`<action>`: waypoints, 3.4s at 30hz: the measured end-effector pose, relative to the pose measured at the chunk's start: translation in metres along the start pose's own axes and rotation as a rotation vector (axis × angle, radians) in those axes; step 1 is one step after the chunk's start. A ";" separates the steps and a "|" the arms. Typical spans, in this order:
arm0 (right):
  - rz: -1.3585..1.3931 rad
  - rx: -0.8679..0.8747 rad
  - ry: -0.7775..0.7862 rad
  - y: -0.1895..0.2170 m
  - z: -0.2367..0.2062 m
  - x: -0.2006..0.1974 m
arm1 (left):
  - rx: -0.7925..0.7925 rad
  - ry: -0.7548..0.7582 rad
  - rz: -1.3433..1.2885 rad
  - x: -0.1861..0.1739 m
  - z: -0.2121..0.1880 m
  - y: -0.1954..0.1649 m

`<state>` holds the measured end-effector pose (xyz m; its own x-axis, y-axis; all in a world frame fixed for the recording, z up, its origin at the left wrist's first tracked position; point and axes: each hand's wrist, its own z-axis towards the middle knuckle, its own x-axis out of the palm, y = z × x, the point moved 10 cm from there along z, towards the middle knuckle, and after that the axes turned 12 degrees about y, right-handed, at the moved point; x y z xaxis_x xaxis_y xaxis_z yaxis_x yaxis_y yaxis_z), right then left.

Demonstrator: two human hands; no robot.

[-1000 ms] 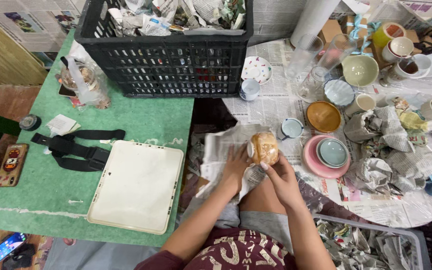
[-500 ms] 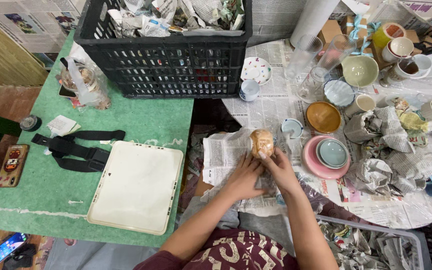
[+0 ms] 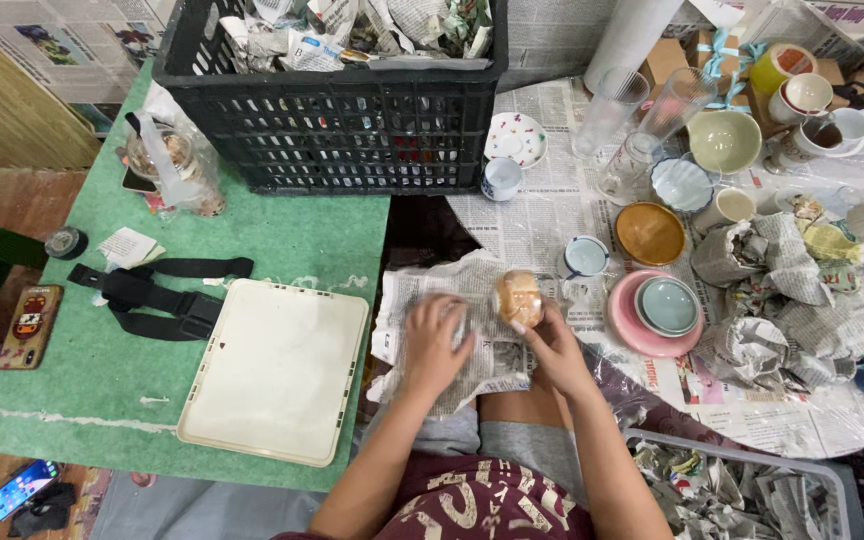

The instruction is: The person sits at a table and wraps various ceramic dishes, including bowls and plates, in newspaper. They fold the newspaper around each item and place the wrapped pieces into a nearby container.

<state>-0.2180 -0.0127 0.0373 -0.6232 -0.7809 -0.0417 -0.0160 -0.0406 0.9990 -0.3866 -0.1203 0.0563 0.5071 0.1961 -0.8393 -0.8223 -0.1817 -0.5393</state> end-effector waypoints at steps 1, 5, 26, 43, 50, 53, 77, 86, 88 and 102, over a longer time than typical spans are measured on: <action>-0.021 -0.043 0.026 0.009 0.001 0.005 | -0.016 -0.083 0.028 -0.012 -0.002 0.004; -0.508 -0.134 0.163 0.047 0.003 0.041 | -0.117 -0.371 0.022 -0.050 -0.016 0.033; -0.763 0.045 0.234 0.057 -0.002 0.048 | -0.179 -0.210 -0.988 -0.046 0.000 0.099; -1.087 -0.152 0.159 0.103 -0.009 0.072 | 0.018 -0.236 -0.615 -0.091 0.010 0.061; -0.915 -0.104 0.116 0.089 -0.012 0.064 | 0.324 0.116 -0.404 -0.023 0.007 -0.018; -0.707 0.005 0.070 0.069 -0.011 0.051 | 0.374 0.150 -0.075 -0.007 0.004 -0.035; -0.354 -0.250 0.105 0.057 -0.012 0.029 | 0.437 0.008 0.080 0.009 -0.003 -0.027; -0.334 -0.312 0.046 0.065 -0.019 0.033 | 0.285 -0.248 -0.262 -0.020 -0.007 -0.021; -0.410 -0.314 0.069 0.063 -0.018 0.036 | 0.206 -0.120 -0.295 -0.025 0.008 -0.012; -0.440 -0.370 -0.100 0.093 -0.013 0.030 | 0.146 0.061 -0.354 -0.034 0.025 -0.013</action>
<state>-0.2276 -0.0482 0.1293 -0.6909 -0.5793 -0.4325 -0.0271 -0.5771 0.8162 -0.3999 -0.1001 0.0934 0.7773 0.1632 -0.6076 -0.6191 0.0269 -0.7848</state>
